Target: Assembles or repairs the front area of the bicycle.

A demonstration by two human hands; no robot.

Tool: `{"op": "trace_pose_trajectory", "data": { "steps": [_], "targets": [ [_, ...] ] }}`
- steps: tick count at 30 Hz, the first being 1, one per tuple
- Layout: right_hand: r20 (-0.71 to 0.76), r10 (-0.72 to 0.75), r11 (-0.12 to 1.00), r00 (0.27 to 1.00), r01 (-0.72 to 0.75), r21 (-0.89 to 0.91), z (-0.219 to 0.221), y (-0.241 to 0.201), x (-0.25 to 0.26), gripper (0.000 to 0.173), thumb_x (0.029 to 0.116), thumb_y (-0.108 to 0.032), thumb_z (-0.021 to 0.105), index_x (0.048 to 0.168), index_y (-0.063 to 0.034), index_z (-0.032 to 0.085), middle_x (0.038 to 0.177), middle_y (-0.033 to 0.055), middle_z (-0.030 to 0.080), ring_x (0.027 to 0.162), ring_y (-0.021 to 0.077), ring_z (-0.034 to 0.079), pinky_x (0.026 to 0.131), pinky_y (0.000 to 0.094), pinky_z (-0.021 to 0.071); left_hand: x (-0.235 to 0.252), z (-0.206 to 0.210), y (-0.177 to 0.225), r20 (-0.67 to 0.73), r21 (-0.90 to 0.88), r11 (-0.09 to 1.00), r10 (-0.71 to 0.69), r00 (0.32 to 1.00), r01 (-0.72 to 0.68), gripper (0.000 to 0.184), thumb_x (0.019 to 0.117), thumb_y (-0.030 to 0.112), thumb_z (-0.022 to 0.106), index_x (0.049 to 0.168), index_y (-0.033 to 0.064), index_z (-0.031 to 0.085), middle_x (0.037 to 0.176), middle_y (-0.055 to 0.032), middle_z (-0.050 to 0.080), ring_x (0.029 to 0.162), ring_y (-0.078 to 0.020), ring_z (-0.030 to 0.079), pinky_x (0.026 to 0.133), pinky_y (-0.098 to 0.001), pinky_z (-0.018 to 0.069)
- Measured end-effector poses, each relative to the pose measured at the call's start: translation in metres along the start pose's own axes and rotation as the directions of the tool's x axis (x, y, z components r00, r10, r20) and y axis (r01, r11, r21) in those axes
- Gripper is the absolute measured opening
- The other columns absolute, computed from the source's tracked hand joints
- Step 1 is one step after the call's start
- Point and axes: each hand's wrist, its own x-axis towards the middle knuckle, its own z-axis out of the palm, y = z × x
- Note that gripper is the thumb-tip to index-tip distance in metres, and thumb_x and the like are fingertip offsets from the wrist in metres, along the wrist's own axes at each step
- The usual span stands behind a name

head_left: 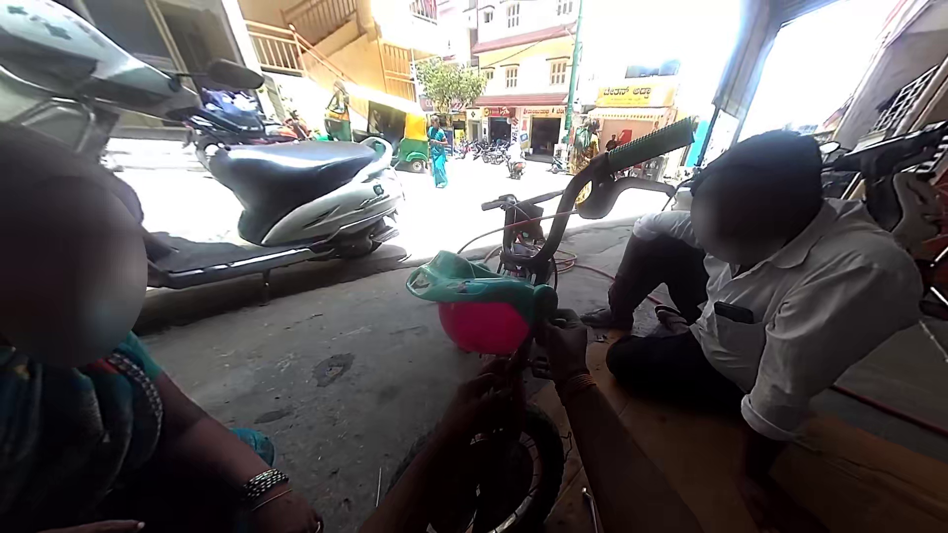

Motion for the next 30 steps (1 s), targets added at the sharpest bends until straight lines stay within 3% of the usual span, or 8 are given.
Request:
{"op": "trace_pose_trajectory", "data": {
  "steps": [4, 9, 12, 16, 21, 24, 27, 30],
  "targets": [
    [0.047, -0.071, 0.987, 0.996, 0.077, -0.144, 0.008, -0.006, -0.002, 0.017, 0.0942, -0.021, 0.070, 0.106, -0.0093, 0.071, 0.082, 0.0108, 0.069, 0.067, 0.0244, 0.065, 0.061, 0.0477, 0.0532, -0.006, -0.004, 0.009, 0.092, 0.106, 0.994, -0.018, 0.996, 0.008, 0.019, 0.0867, 0.026, 0.070, 0.093, 0.0079, 0.068, 0.160, -0.0090, 0.040, 0.140, -0.0181, 0.049, 0.104, -0.0377, 0.0526],
    [0.228, 0.038, 0.985, 0.973, 0.002, -0.175, 0.007, 0.000, -0.012, 0.018, 0.0995, -0.023, 0.068, 0.109, -0.0087, 0.073, 0.088, 0.0090, 0.074, 0.071, 0.0206, 0.069, 0.068, 0.0421, 0.0574, -0.015, -0.014, 0.013, 0.181, 0.128, 0.991, -0.051, 0.982, 0.028, 0.023, 0.0882, 0.027, 0.070, 0.100, 0.0073, 0.067, 0.166, -0.0087, 0.031, 0.143, -0.0179, 0.046, 0.105, -0.0377, 0.0522],
    [0.236, 0.052, 0.984, 0.970, -0.009, -0.178, 0.011, 0.000, -0.017, 0.019, 0.1023, -0.024, 0.064, 0.105, -0.0077, 0.073, 0.085, 0.0092, 0.073, 0.069, 0.0201, 0.069, 0.066, 0.0410, 0.0577, -0.016, -0.013, 0.013, 0.173, 0.147, 0.989, -0.039, 0.984, 0.013, 0.025, 0.0873, 0.030, 0.070, 0.100, 0.0085, 0.069, 0.163, -0.0086, 0.036, 0.140, -0.0177, 0.048, 0.106, -0.0389, 0.0509],
    [0.241, 0.091, 0.950, 0.966, -0.011, -0.313, 0.014, 0.004, -0.010, 0.020, 0.1013, -0.024, 0.061, 0.107, -0.0107, 0.074, 0.089, 0.0108, 0.073, 0.075, 0.0246, 0.069, 0.068, 0.0491, 0.0559, -0.017, -0.011, 0.010, 0.157, 0.108, 0.991, -0.090, 0.983, 0.073, 0.025, 0.0883, 0.030, 0.071, 0.104, 0.0099, 0.069, 0.163, -0.0062, 0.036, 0.140, -0.0178, 0.049, 0.105, -0.0395, 0.0524],
    [0.234, 0.130, 0.808, 0.964, 0.034, -0.588, 0.021, -0.013, -0.006, 0.019, 0.0928, -0.026, 0.067, 0.089, -0.0077, 0.071, 0.084, 0.0148, 0.071, 0.077, 0.0328, 0.069, 0.068, 0.0576, 0.0528, -0.017, -0.009, 0.011, 0.164, 0.089, 0.990, -0.124, 0.979, 0.110, 0.028, 0.0878, 0.027, 0.071, 0.109, 0.0087, 0.069, 0.166, -0.0077, 0.031, 0.137, -0.0187, 0.052, 0.101, -0.0374, 0.0554],
    [0.268, 0.148, 0.812, 0.952, 0.038, -0.582, 0.023, -0.012, -0.004, 0.019, 0.0930, -0.026, 0.067, 0.086, -0.0084, 0.070, 0.081, 0.0131, 0.069, 0.075, 0.0304, 0.068, 0.067, 0.0551, 0.0528, -0.017, -0.011, 0.011, 0.170, 0.113, 0.988, -0.119, 0.978, 0.101, 0.024, 0.0879, 0.024, 0.071, 0.106, 0.0089, 0.070, 0.166, -0.0067, 0.030, 0.143, -0.0192, 0.046, 0.105, -0.0383, 0.0529],
    [0.394, 0.103, 0.904, 0.913, 0.079, -0.419, 0.013, 0.002, -0.006, 0.016, 0.0981, -0.020, 0.061, 0.101, -0.0104, 0.074, 0.089, 0.0098, 0.073, 0.080, 0.0248, 0.071, 0.074, 0.0513, 0.0575, -0.021, -0.012, 0.008, 0.154, 0.188, 0.978, -0.124, 0.980, 0.094, 0.024, 0.0877, 0.024, 0.071, 0.107, 0.0091, 0.070, 0.167, -0.0060, 0.030, 0.146, -0.0180, 0.042, 0.109, -0.0388, 0.0496],
    [0.477, 0.063, 0.920, 0.877, 0.134, -0.369, 0.003, -0.004, -0.020, 0.019, 0.1020, -0.014, 0.057, 0.113, -0.0086, 0.071, 0.096, 0.0116, 0.072, 0.079, 0.0233, 0.068, 0.071, 0.0471, 0.0560, -0.022, -0.014, 0.010, 0.141, 0.245, 0.964, -0.142, 0.980, 0.104, 0.025, 0.0878, 0.023, 0.070, 0.109, 0.0093, 0.071, 0.166, -0.0049, 0.032, 0.143, -0.0164, 0.045, 0.109, -0.0388, 0.0481]
  ]
}}
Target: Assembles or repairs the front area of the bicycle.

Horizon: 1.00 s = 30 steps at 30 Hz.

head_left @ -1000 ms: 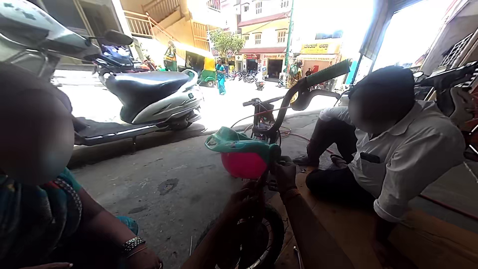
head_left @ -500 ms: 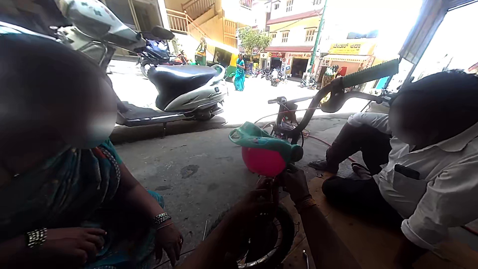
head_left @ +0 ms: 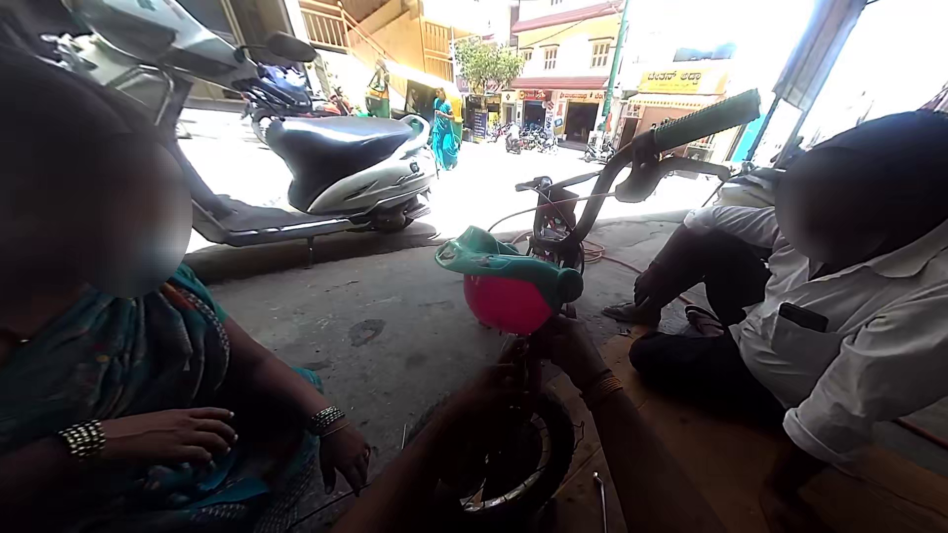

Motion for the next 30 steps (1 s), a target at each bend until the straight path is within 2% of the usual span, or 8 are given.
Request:
{"op": "trace_pose_trajectory", "data": {
  "steps": [4, 8, 12, 14, 17, 19, 24, 30],
  "targets": [
    [0.015, -0.026, 0.999, 1.000, 0.026, -0.033, 0.005, 0.001, 0.002, 0.017, 0.0996, -0.012, 0.060, 0.112, -0.0086, 0.072, 0.095, 0.0110, 0.073, 0.079, 0.0228, 0.069, 0.070, 0.0466, 0.0564, -0.003, 0.000, 0.002, 0.017, -0.010, 0.999, -0.031, 0.999, 0.031, 0.033, 0.0911, 0.016, 0.071, 0.122, 0.0068, 0.070, 0.163, -0.0081, 0.038, 0.134, -0.0193, 0.054, 0.105, -0.0394, 0.0509],
    [0.011, -0.051, 0.997, 0.999, 0.052, -0.053, 0.006, 0.000, -0.001, 0.017, 0.1025, -0.017, 0.059, 0.110, -0.0083, 0.072, 0.096, 0.0105, 0.072, 0.084, 0.0228, 0.069, 0.077, 0.0482, 0.0567, -0.003, -0.001, -0.001, 0.020, 0.018, 1.000, 0.008, 1.000, -0.008, 0.026, 0.0910, 0.015, 0.071, 0.116, 0.0090, 0.073, 0.166, -0.0044, 0.034, 0.139, -0.0178, 0.050, 0.107, -0.0396, 0.0498],
    [-0.119, -0.087, 0.996, 0.989, 0.088, 0.002, 0.027, 0.024, -0.035, 0.025, 0.1042, -0.026, 0.060, 0.123, -0.0118, 0.069, 0.110, 0.0073, 0.072, 0.094, 0.0192, 0.070, 0.084, 0.0443, 0.0589, -0.005, -0.003, -0.008, 0.014, -0.008, 1.000, 0.018, 1.000, -0.018, 0.028, 0.0911, 0.020, 0.073, 0.118, 0.0133, 0.074, 0.167, -0.0011, 0.031, 0.142, -0.0176, 0.047, 0.108, -0.0405, 0.0503],
    [-0.203, -0.075, 0.994, 0.976, 0.088, 0.058, 0.039, 0.038, -0.052, 0.023, 0.1011, -0.027, 0.065, 0.118, -0.0127, 0.070, 0.108, 0.0035, 0.072, 0.094, 0.0158, 0.071, 0.082, 0.0403, 0.0602, -0.003, -0.006, -0.009, 0.023, -0.007, 1.000, 0.015, 1.000, -0.015, 0.029, 0.0936, 0.025, 0.071, 0.121, 0.0143, 0.072, 0.169, 0.0003, 0.028, 0.145, -0.0178, 0.043, 0.111, -0.0420, 0.0482],
    [-0.124, -0.096, 0.991, 0.988, 0.107, 0.083, 0.044, 0.049, -0.064, 0.020, 0.0995, -0.027, 0.067, 0.112, -0.0124, 0.073, 0.110, 0.0025, 0.070, 0.100, 0.0144, 0.067, 0.088, 0.0391, 0.0570, -0.002, -0.009, -0.019, 0.045, -0.005, 0.998, 0.068, 0.997, -0.068, 0.034, 0.0945, 0.026, 0.066, 0.126, 0.0158, 0.069, 0.170, 0.0013, 0.023, 0.149, -0.0176, 0.037, 0.114, -0.0450, 0.0440],
    [-0.037, -0.122, 0.989, 0.992, 0.124, 0.086, 0.042, 0.050, -0.061, 0.020, 0.0984, -0.027, 0.069, 0.112, -0.0126, 0.072, 0.105, 0.0030, 0.071, 0.094, 0.0144, 0.068, 0.083, 0.0381, 0.0582, -0.001, -0.011, -0.027, 0.056, 0.001, 0.993, 0.119, 0.991, -0.120, 0.034, 0.0991, 0.029, 0.061, 0.129, 0.0170, 0.069, 0.170, 0.0028, 0.024, 0.149, -0.0161, 0.038, 0.114, -0.0438, 0.0443],
    [0.074, -0.138, 0.985, 0.988, 0.129, 0.118, 0.039, 0.046, -0.047, 0.022, 0.0933, -0.023, 0.075, 0.110, -0.0091, 0.072, 0.096, 0.0071, 0.072, 0.085, 0.0182, 0.069, 0.077, 0.0420, 0.0590, -0.004, -0.007, -0.027, -0.001, -0.004, 0.984, 0.179, 0.984, -0.179, 0.026, 0.1030, 0.027, 0.060, 0.120, 0.0128, 0.074, 0.166, 0.0016, 0.035, 0.131, -0.0166, 0.059, 0.101, -0.0391, 0.0572],
    [0.198, -0.183, 0.983, 0.963, 0.173, 0.065, 0.033, 0.048, -0.035, 0.023, 0.0930, -0.026, 0.076, 0.105, -0.0070, 0.072, 0.091, 0.0083, 0.070, 0.081, 0.0187, 0.067, 0.075, 0.0419, 0.0576, -0.023, -0.008, -0.042, -0.330, 0.103, 0.964, 0.265, 0.906, -0.245, 0.019, 0.0941, 0.029, 0.071, 0.102, 0.0120, 0.073, 0.152, -0.0038, 0.054, 0.129, -0.0210, 0.061, 0.100, -0.0418, 0.0573]
  ]
}}
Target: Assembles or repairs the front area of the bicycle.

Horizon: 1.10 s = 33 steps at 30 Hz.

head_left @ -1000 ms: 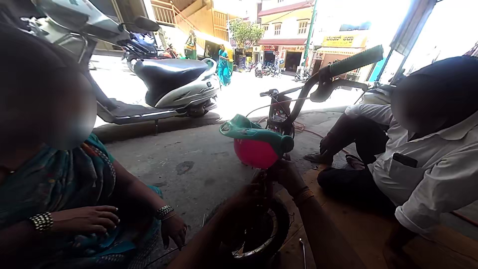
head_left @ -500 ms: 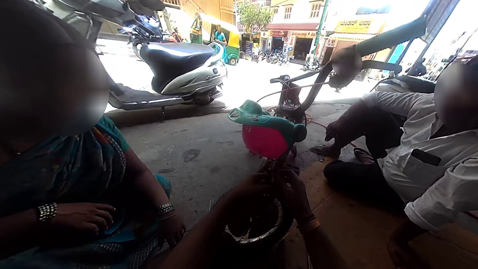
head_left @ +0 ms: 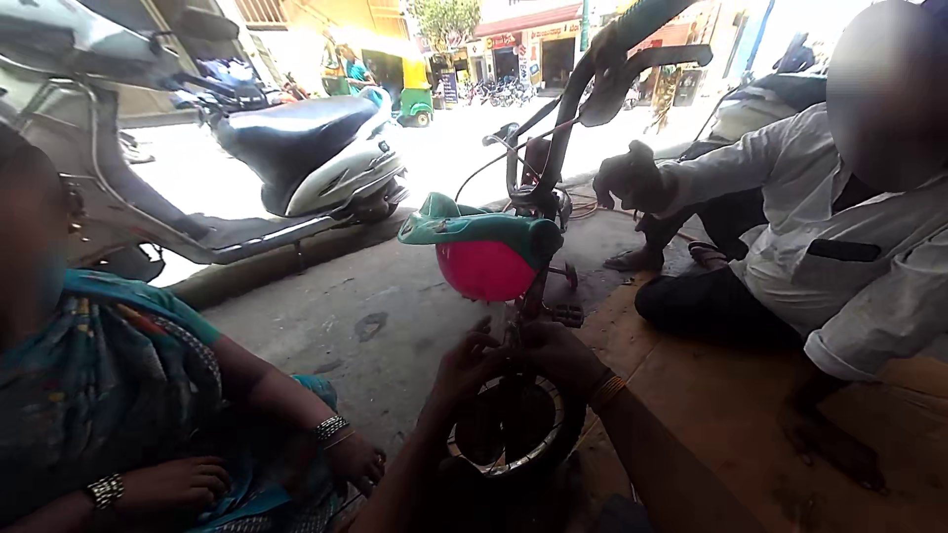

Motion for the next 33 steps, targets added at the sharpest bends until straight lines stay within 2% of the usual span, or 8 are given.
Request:
{"op": "trace_pose_trajectory", "data": {
  "steps": [2, 5, 13, 16, 19, 24, 28, 33],
  "targets": [
    [0.037, -0.039, 0.998, 0.999, 0.040, -0.044, -0.005, -0.001, 0.001, 0.017, 0.0946, -0.022, 0.074, 0.101, -0.0061, 0.072, 0.089, 0.0075, 0.071, 0.079, 0.0179, 0.068, 0.075, 0.0409, 0.0577, -0.007, 0.000, -0.008, -0.016, 0.117, 0.991, 0.064, 0.998, -0.062, 0.016, 0.0945, 0.029, 0.072, 0.098, 0.0139, 0.076, 0.142, -0.0030, 0.062, 0.121, -0.0179, 0.066, 0.095, -0.0384, 0.0605],
    [0.052, -0.073, 0.994, 0.996, 0.077, -0.073, -0.006, -0.004, 0.001, 0.010, 0.0935, -0.015, 0.074, 0.097, -0.0049, 0.073, 0.085, 0.0072, 0.070, 0.075, 0.0169, 0.066, 0.071, 0.0383, 0.0565, -0.012, 0.001, -0.011, 0.050, 0.231, 0.966, 0.104, 0.993, -0.113, 0.015, 0.0962, 0.025, 0.070, 0.106, 0.0177, 0.079, 0.138, 0.0018, 0.065, 0.119, -0.0116, 0.066, 0.097, -0.0345, 0.0597],
    [0.094, -0.141, 0.988, 0.986, 0.145, -0.045, -0.012, 0.008, -0.001, 0.010, 0.0940, -0.012, 0.072, 0.102, -0.0059, 0.073, 0.093, 0.0057, 0.071, 0.084, 0.0145, 0.068, 0.079, 0.0360, 0.0576, -0.007, 0.007, -0.014, 0.008, 0.215, 0.972, 0.096, 0.995, -0.096, 0.009, 0.0949, 0.022, 0.073, 0.099, 0.0171, 0.081, 0.124, 0.0051, 0.073, 0.109, -0.0092, 0.071, 0.093, -0.0324, 0.0617],
    [0.014, -0.161, 0.984, 0.987, 0.162, -0.071, -0.008, 0.010, -0.001, 0.010, 0.0912, -0.012, 0.076, 0.099, -0.0069, 0.073, 0.090, 0.0054, 0.071, 0.081, 0.0156, 0.068, 0.076, 0.0387, 0.0578, -0.005, 0.010, -0.009, -0.003, 0.140, 0.987, 0.075, 0.997, -0.074, 0.015, 0.0935, 0.015, 0.075, 0.107, 0.0155, 0.079, 0.122, 0.0029, 0.074, 0.107, -0.0115, 0.072, 0.091, -0.0328, 0.0626],
    [-0.122, -0.202, 0.979, 0.972, 0.198, -0.045, 0.006, 0.016, -0.007, 0.010, 0.0886, -0.009, 0.077, 0.097, -0.0069, 0.072, 0.093, 0.0060, 0.070, 0.081, 0.0169, 0.067, 0.074, 0.0395, 0.0570, -0.007, 0.010, -0.007, -0.005, 0.158, 0.985, 0.075, 0.997, -0.073, 0.009, 0.0924, 0.014, 0.076, 0.101, 0.0148, 0.079, 0.121, 0.0029, 0.074, 0.106, -0.0109, 0.072, 0.089, -0.0317, 0.0625],
    [-0.253, -0.206, 0.977, 0.945, 0.215, 0.008, 0.023, 0.026, -0.006, 0.005, 0.0928, -0.010, 0.073, 0.096, -0.0069, 0.071, 0.096, 0.0053, 0.066, 0.085, 0.0140, 0.065, 0.075, 0.0322, 0.0574, -0.005, 0.008, -0.012, 0.001, 0.173, 0.983, 0.053, 0.999, -0.052, 0.009, 0.0940, 0.018, 0.075, 0.101, 0.0166, 0.081, 0.121, 0.0042, 0.074, 0.104, -0.0110, 0.072, 0.089, -0.0331, 0.0631],
    [-0.316, -0.152, 0.987, 0.936, 0.158, -0.009, 0.033, 0.026, -0.008, 0.008, 0.0957, -0.015, 0.070, 0.101, -0.0091, 0.070, 0.101, 0.0048, 0.065, 0.089, 0.0147, 0.065, 0.079, 0.0354, 0.0568, -0.005, 0.006, -0.014, -0.004, 0.173, 0.984, 0.045, 0.999, -0.044, 0.008, 0.0939, 0.019, 0.075, 0.099, 0.0178, 0.081, 0.121, 0.0057, 0.074, 0.104, -0.0104, 0.072, 0.089, -0.0333, 0.0631],
    [-0.371, -0.164, 0.986, 0.914, 0.166, -0.026, 0.039, 0.024, -0.012, 0.008, 0.0958, -0.007, 0.066, 0.103, -0.0062, 0.069, 0.102, 0.0075, 0.066, 0.089, 0.0165, 0.066, 0.078, 0.0365, 0.0583, -0.007, 0.006, -0.009, 0.001, 0.190, 0.980, 0.055, 0.999, -0.054, 0.007, 0.0935, 0.017, 0.075, 0.098, 0.0165, 0.080, 0.121, 0.0053, 0.073, 0.105, -0.0093, 0.071, 0.090, -0.0331, 0.0626]
  ]
}}
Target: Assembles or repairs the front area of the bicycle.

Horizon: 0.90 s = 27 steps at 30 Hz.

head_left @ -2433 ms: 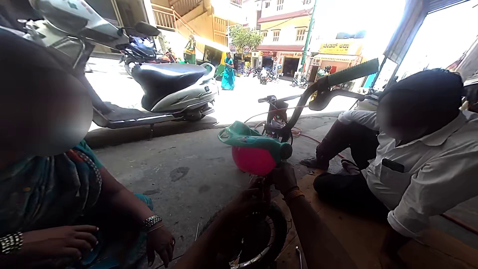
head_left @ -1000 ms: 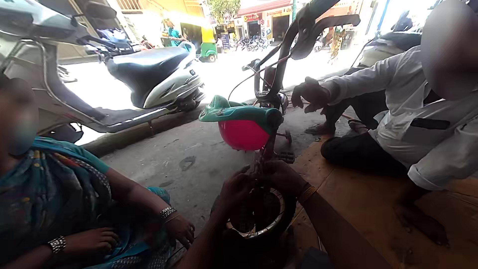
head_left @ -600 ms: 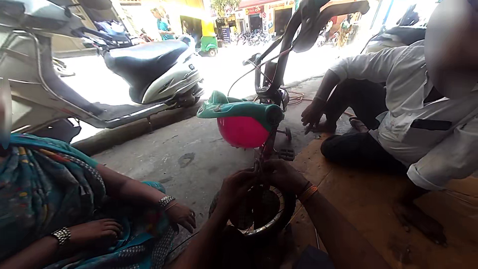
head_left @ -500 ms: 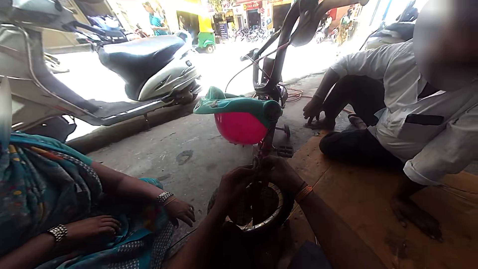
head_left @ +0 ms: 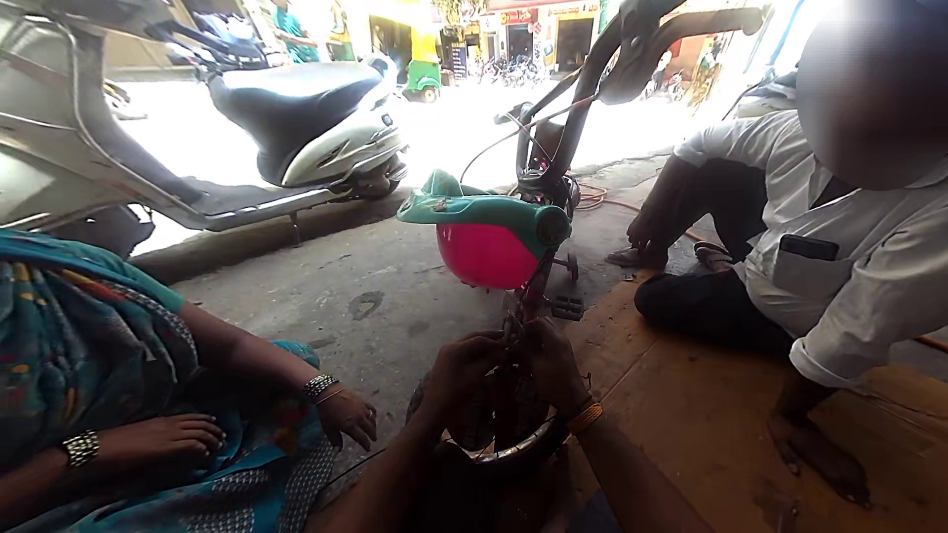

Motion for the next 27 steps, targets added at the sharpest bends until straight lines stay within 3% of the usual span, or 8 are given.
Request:
{"op": "trace_pose_trajectory", "data": {
  "steps": [13, 27],
  "targets": [
    [-0.070, -0.033, 0.998, 0.997, 0.029, -0.048, 0.007, 0.001, -0.001, 0.008, 0.0935, -0.008, 0.071, 0.102, -0.0066, 0.070, 0.099, 0.0069, 0.066, 0.084, 0.0158, 0.066, 0.074, 0.0344, 0.0589, 0.000, -0.001, 0.001, 0.020, -0.023, 0.999, -0.027, 0.999, 0.027, 0.008, 0.0932, 0.018, 0.076, 0.099, 0.0166, 0.081, 0.122, 0.0056, 0.073, 0.106, -0.0088, 0.071, 0.089, -0.0314, 0.0623],
    [-0.145, 0.040, 0.997, 0.989, -0.050, -0.065, 0.016, -0.006, -0.006, 0.010, 0.0923, -0.011, 0.073, 0.102, -0.0072, 0.071, 0.102, 0.0072, 0.066, 0.078, 0.0148, 0.065, 0.069, 0.0333, 0.0584, 0.001, -0.001, -0.003, 0.017, 0.020, 1.000, -0.009, 1.000, 0.009, 0.008, 0.0944, 0.022, 0.075, 0.098, 0.0186, 0.081, 0.120, 0.0077, 0.074, 0.104, -0.0076, 0.072, 0.089, -0.0313, 0.0623]
  ]
}}
